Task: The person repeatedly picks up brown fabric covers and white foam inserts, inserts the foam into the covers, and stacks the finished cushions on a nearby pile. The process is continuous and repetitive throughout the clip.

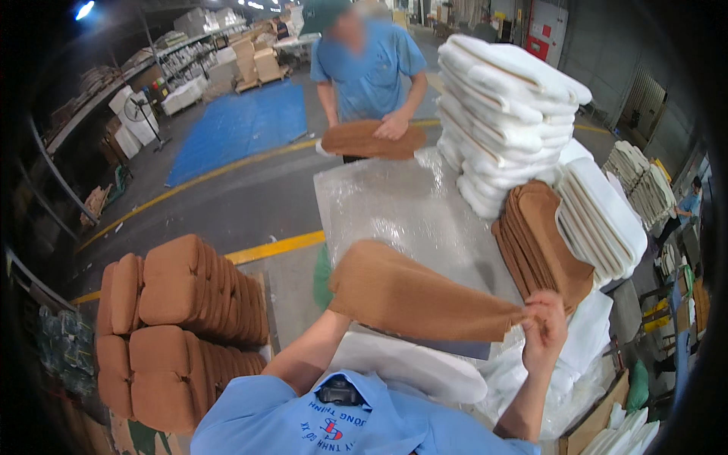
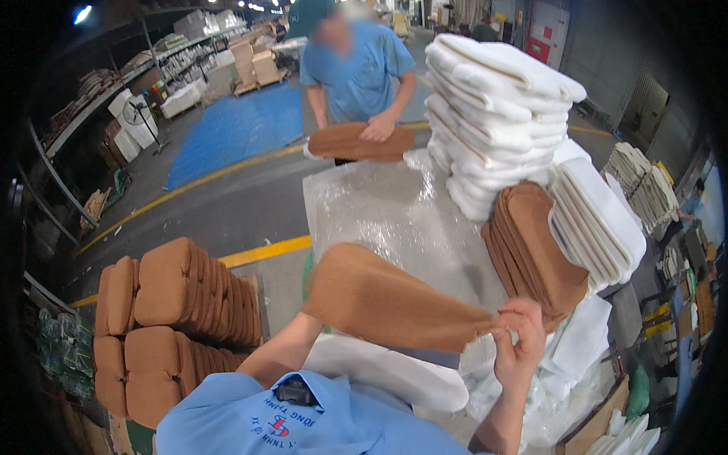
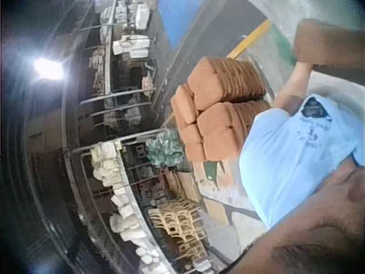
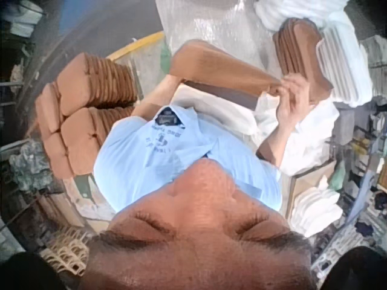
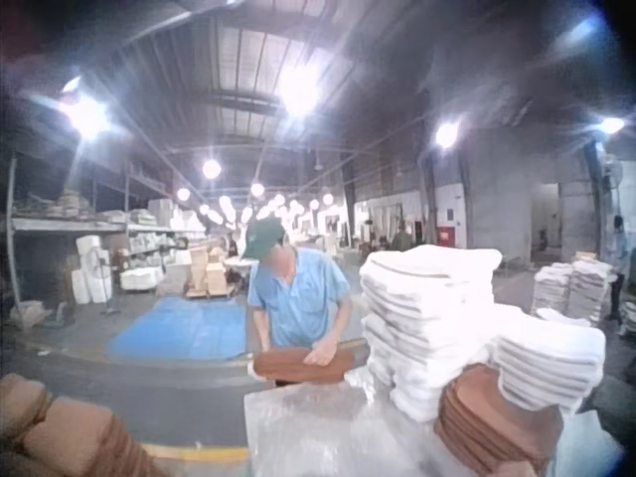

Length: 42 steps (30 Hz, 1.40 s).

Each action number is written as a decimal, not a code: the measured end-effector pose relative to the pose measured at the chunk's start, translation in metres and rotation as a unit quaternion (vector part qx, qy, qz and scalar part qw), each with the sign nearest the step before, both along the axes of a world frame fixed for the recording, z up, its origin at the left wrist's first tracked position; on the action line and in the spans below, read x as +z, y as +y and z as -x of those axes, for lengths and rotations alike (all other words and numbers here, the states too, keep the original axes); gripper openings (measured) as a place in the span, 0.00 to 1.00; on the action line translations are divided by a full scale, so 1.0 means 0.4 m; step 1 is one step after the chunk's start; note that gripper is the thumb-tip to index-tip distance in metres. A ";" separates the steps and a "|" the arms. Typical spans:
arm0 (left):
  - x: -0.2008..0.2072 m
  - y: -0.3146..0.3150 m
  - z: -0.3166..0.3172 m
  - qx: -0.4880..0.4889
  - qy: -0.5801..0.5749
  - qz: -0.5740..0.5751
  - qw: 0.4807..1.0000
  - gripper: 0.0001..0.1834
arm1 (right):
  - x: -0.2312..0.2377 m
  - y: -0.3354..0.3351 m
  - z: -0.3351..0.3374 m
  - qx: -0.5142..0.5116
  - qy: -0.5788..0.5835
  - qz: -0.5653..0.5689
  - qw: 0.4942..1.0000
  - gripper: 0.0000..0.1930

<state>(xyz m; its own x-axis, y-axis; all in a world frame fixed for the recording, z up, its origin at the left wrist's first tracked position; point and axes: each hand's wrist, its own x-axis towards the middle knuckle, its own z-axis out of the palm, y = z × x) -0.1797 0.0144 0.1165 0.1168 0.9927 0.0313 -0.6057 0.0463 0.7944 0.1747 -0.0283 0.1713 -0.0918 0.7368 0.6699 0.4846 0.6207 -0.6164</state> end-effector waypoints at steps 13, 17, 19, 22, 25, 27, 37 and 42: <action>-0.004 0.028 -0.144 -0.170 -0.107 0.001 0.980 0.25 | -0.155 0.172 0.071 0.123 0.238 0.175 0.947 0.33; -0.031 -0.010 -0.159 -0.225 -0.122 0.019 0.966 0.26 | -0.182 0.218 0.054 0.309 0.287 0.274 0.864 0.20; -0.069 -0.033 -0.139 -0.247 -0.138 0.042 0.958 0.26 | -0.210 0.215 0.049 0.289 0.330 0.245 0.865 0.14; -0.132 -0.100 -0.098 -0.258 -0.169 0.074 0.948 0.27 | -0.215 0.215 0.072 0.280 0.363 0.203 0.865 0.11; -0.196 -0.147 -0.086 -0.275 -0.228 0.112 0.927 0.28 | -0.220 0.199 0.062 0.276 0.321 0.193 0.885 0.11; -0.228 -0.173 -0.071 -0.273 -0.264 0.128 0.916 0.28 | -0.220 0.184 0.080 0.273 0.334 0.193 0.881 0.10; -0.032 -0.129 -0.001 -0.192 -0.215 0.118 0.950 0.24 | -0.190 0.135 -0.051 0.119 0.270 0.160 0.942 0.10; 0.004 -0.183 0.034 -0.213 -0.250 0.097 0.939 0.17 | 0.104 0.011 -0.082 0.054 -0.054 0.120 0.990 0.13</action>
